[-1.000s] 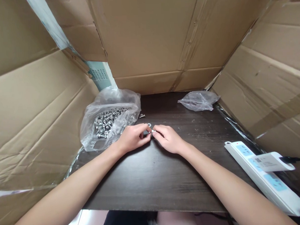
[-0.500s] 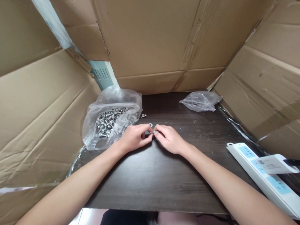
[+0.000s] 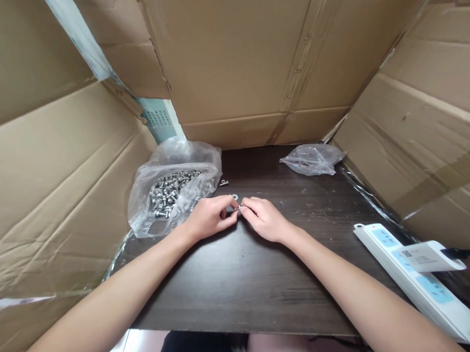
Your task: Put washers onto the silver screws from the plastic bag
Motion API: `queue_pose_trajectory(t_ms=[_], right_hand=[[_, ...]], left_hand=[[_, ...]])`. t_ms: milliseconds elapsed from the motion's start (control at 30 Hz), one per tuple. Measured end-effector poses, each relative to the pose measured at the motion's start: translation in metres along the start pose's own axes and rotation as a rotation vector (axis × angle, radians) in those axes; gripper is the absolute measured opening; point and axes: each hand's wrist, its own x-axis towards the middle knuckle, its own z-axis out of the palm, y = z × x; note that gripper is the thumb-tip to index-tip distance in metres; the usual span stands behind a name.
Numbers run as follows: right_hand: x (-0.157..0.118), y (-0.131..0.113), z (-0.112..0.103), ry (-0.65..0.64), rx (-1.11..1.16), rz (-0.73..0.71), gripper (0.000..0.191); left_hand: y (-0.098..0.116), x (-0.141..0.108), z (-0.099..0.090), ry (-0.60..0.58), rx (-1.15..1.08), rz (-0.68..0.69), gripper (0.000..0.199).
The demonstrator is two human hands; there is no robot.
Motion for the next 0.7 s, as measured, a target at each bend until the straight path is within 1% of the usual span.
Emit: queue_pose_trajectory(t_ms=[133,333,533,700], right_hand=[[-0.0002,0.0002,0.0007,0.013,0.022,-0.013,0.026],[-0.0010,-0.0005,0.0003,0.036,0.073,0.017,0.018],[-0.0010,0.0007,0.0003,0.023,0.022,-0.034,0.020],[-0.0007,0.0008,0.0009,0.012,-0.016,-0.040,0.024]], left_hand=[[0.0002,0.0000,-0.0005,0.014,0.002,0.001,0.005],[0.0000,0.0007,-0.0011,0.015,0.012,0.013,0.004],[0.0003,0.0004,-0.0001,0.002,0.012,0.016,0.005],[0.0003,-0.0003,0.0002,-0.006,0.009,0.005,0.006]])
